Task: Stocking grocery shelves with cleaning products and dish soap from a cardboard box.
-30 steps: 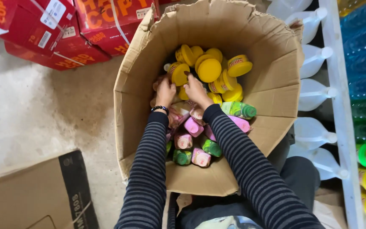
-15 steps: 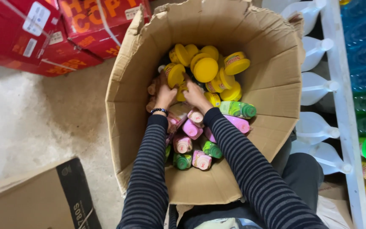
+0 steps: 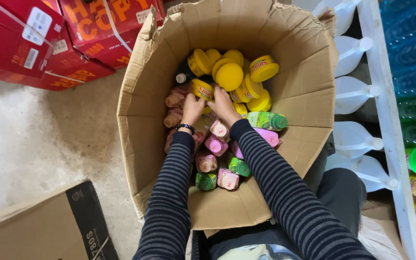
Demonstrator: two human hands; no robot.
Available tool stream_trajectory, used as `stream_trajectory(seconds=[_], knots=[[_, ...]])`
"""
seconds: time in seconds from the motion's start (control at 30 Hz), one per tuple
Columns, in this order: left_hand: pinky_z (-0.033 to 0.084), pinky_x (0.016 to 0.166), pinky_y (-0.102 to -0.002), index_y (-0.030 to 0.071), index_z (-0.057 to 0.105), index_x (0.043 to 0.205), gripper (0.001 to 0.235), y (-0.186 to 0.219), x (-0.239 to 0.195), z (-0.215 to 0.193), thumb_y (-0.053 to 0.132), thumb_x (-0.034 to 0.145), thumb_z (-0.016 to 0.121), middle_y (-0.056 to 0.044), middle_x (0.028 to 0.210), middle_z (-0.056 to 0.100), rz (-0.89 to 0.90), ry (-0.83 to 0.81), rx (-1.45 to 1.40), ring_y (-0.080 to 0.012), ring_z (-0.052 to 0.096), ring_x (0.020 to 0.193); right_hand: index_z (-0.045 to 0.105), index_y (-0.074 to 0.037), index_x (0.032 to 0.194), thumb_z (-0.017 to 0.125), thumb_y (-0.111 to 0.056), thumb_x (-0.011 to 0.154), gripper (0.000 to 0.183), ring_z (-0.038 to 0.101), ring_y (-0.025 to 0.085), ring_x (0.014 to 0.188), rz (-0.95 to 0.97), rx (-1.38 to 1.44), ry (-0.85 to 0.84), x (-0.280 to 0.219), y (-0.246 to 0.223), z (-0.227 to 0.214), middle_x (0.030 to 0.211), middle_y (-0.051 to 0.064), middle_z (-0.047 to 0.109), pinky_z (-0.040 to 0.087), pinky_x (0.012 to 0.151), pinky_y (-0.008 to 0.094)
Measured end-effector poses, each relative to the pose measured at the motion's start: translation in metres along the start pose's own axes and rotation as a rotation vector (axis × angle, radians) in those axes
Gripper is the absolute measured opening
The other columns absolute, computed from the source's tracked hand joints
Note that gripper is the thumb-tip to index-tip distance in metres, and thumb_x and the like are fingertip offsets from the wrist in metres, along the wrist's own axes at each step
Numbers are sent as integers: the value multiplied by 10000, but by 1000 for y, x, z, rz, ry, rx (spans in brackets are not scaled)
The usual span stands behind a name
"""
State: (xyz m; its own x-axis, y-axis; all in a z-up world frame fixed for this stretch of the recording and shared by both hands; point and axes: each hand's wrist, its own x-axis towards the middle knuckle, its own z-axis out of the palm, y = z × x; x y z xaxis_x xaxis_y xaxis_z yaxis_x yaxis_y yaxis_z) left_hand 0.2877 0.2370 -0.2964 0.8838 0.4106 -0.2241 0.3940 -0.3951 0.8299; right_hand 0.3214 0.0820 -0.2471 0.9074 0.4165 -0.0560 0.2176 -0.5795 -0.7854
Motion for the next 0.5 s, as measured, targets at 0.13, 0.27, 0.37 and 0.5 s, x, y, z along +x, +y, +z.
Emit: stream_trajectory(seconds=[0.13,0.27,0.37,0.5], knots=[[543,721,-485,-72,596,960,369,10,-10,1,245,806,704,-293,857,691,2,10,103,-437,698,807,449,59,1226,804,-177,794,606,533,520,1181,8,-39,-2,-9,14,-2,1228,353,570,456,983,544],[531,822,-494,-53,600,1036,357,26,-16,0,213,827,713,-314,968,696,171,-34,248,-459,658,937,454,48,1245,782,-209,800,609,589,521,1131,43,-117,-52,-20,4,-21,1151,352,618,499,963,539],[552,828,-447,-38,603,1101,436,21,-10,-7,211,773,748,-256,1061,705,81,-181,-52,-363,676,964,444,25,1249,806,-233,763,658,602,528,1084,42,-215,-114,-27,-23,-52,1134,360,611,513,918,552],[569,954,-397,-103,421,1409,738,17,-1,-19,242,878,800,-196,1279,626,-252,-403,-345,-255,665,1130,413,-6,1234,816,-274,761,677,609,530,1061,36,-199,-133,-33,-44,-79,1120,345,627,520,882,571]])
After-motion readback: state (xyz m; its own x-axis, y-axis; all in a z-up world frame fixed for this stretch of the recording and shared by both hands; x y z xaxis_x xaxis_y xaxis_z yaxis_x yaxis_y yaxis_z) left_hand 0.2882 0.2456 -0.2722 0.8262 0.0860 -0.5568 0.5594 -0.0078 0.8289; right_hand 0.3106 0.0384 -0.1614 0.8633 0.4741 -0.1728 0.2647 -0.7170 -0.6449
